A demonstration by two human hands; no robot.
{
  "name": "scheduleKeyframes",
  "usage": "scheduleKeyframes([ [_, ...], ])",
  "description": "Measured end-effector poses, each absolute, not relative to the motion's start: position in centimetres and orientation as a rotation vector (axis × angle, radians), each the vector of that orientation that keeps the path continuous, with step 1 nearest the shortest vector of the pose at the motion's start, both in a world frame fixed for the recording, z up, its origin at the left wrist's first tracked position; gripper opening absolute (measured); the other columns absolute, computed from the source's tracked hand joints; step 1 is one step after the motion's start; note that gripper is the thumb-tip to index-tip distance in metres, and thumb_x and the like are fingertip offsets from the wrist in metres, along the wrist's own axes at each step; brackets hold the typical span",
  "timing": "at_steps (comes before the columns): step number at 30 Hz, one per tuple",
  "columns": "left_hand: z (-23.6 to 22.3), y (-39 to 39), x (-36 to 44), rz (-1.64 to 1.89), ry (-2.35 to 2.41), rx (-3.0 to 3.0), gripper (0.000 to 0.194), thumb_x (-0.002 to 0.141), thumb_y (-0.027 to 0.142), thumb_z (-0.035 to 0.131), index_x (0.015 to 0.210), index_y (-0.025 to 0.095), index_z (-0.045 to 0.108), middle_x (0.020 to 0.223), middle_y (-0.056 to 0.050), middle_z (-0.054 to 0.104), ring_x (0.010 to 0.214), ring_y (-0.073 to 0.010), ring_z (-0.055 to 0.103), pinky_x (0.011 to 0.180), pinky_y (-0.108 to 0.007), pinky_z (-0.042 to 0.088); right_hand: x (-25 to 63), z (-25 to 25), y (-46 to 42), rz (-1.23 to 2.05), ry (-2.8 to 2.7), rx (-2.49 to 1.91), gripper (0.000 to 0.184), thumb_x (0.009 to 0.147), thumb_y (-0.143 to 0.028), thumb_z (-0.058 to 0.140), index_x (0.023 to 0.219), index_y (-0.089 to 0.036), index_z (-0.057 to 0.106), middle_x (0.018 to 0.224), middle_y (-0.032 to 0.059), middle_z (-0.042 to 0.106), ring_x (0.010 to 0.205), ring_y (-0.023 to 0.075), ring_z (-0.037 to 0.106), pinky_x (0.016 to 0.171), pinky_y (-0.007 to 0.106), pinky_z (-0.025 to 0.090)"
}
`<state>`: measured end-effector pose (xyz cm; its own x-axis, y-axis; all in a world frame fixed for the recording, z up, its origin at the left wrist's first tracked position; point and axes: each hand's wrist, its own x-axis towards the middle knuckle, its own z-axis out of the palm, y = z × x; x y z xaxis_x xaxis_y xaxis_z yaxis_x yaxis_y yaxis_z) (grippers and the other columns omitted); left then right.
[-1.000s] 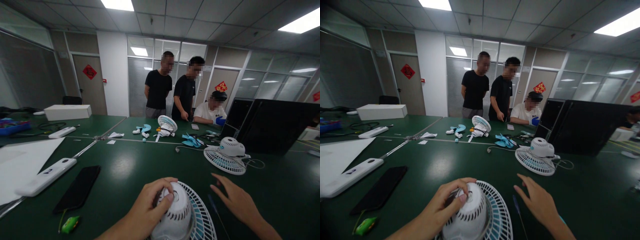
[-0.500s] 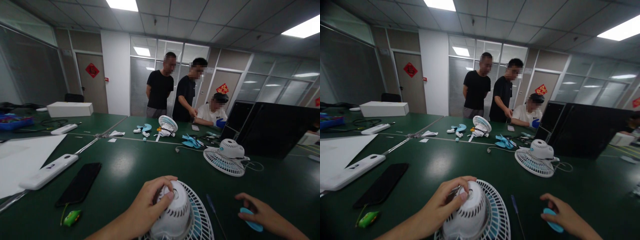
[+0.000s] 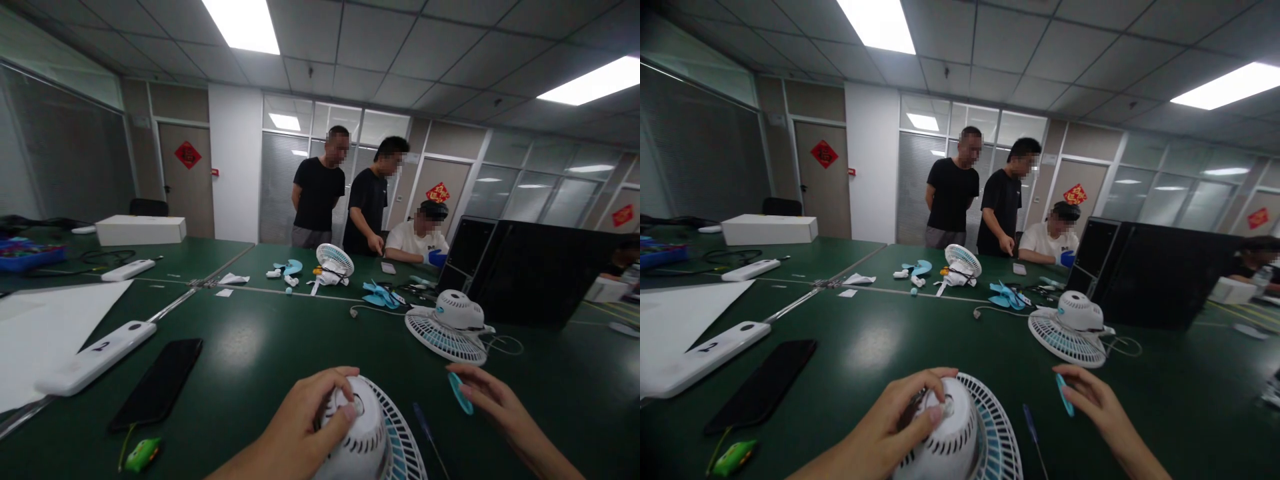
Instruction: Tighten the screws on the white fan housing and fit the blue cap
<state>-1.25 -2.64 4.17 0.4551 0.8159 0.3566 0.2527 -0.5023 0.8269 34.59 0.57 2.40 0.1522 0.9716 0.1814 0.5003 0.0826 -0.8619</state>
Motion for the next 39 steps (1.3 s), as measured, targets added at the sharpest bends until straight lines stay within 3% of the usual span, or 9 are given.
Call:
scheduleKeyframes([
  [4,3.3,-2.2,-1.4,1.018,0.882,2.051,0.026,0.094,0.039,0.051,0.115,0.026,0.06,0.133,-0.009,0.063,0.12,-0.0297,0.059,0.102,-0.048,0.045,31.4,3.6,0.0,0.744,-1.473,-1.337,0.053,0.069,-0.061,0.072,0.099,-0.017,0.075,0.116,0.0177,0.066,0.111,0.0353,0.063,0.094,0.046,0.053],
  [8,2.1,-1.6,-1.4,1.041,0.858,2.035,0.048,0.091,0.039,0.055,0.137,0.028,0.045,0.133,-0.011,0.063,0.121,-0.0307,0.059,0.102,-0.046,0.047,26.8,6.1,-0.8,0.803,-1.686,-1.054,0.044,0.075,-0.051,0.075,0.106,-0.02,0.072,0.118,0.0143,0.064,0.112,0.0289,0.063,0.092,0.041,0.054],
  [11,1.6,-1.3,-1.4,1.053,0.858,2.036,0.053,0.092,0.041,0.054,0.14,0.027,0.039,0.137,-0.012,0.06,0.125,-0.0323,0.056,0.105,-0.049,0.045,22.9,8.7,-1.5,0.686,-1.975,-0.856,0.038,0.078,-0.039,0.076,0.11,-0.02,0.068,0.113,0.0119,0.064,0.107,0.0241,0.064,0.086,0.036,0.057],
  [14,2.0,-1.3,-1.3,1.048,0.802,2.063,0.05,0.095,0.041,0.051,0.14,0.026,0.037,0.136,-0.012,0.061,0.124,-0.0306,0.058,0.105,-0.045,0.046,19.8,10.6,-1.8,0.495,-2.151,-0.724,0.028,0.078,-0.035,0.075,0.099,-0.019,0.067,0.102,0.0087,0.067,0.095,0.0209,0.066,0.08,0.034,0.057],
  [18,3.5,-1.9,-1.2,1.062,0.754,2.057,0.047,0.096,0.041,0.049,0.138,0.023,0.039,0.127,-0.011,0.066,0.115,-0.0284,0.063,0.096,-0.039,0.051,18.1,10.5,-1.4,0.376,-2.251,-0.736,0.025,0.076,-0.029,0.077,0.097,-0.019,0.069,0.101,0.007,0.067,0.094,0.0209,0.066,0.081,0.034,0.054],
  [21,4.5,-2.6,-1.3,1.037,0.842,1.999,0.046,0.096,0.043,0.051,0.137,0.024,0.042,0.129,-0.011,0.064,0.117,-0.0277,0.061,0.099,-0.04,0.049,18.2,9.8,-1.0,0.39,-2.278,-0.732,0.024,0.077,-0.026,0.076,0.099,-0.019,0.07,0.102,0.0064,0.066,0.095,0.02,0.066,0.082,0.034,0.053],
  [31,4.1,-2.9,-1.5,0.985,0.913,1.967,0.05,0.096,0.045,0.051,0.14,0.024,0.04,0.139,-0.012,0.057,0.126,-0.0306,0.054,0.105,-0.045,0.044,18.8,10.1,-0.8,0.397,-2.279,-0.687,0.025,0.082,-0.036,0.074,0.095,-0.017,0.067,0.1,0.0071,0.069,0.093,0.0182,0.067,0.08,0.031,0.054],
  [39,2.9,-2.7,-2.3,0.948,0.883,1.961,0.057,0.095,0.047,0.049,0.147,0.029,0.033,0.148,-0.009,0.047,0.134,-0.0332,0.044,0.11,-0.049,0.039,18.7,9.4,-0.9,0.523,-2.289,-0.64,0.027,0.075,-0.033,0.082,0.094,-0.018,0.071,0.105,0.0056,0.071,0.1,0.0182,0.067,0.088,0.03,0.051],
])
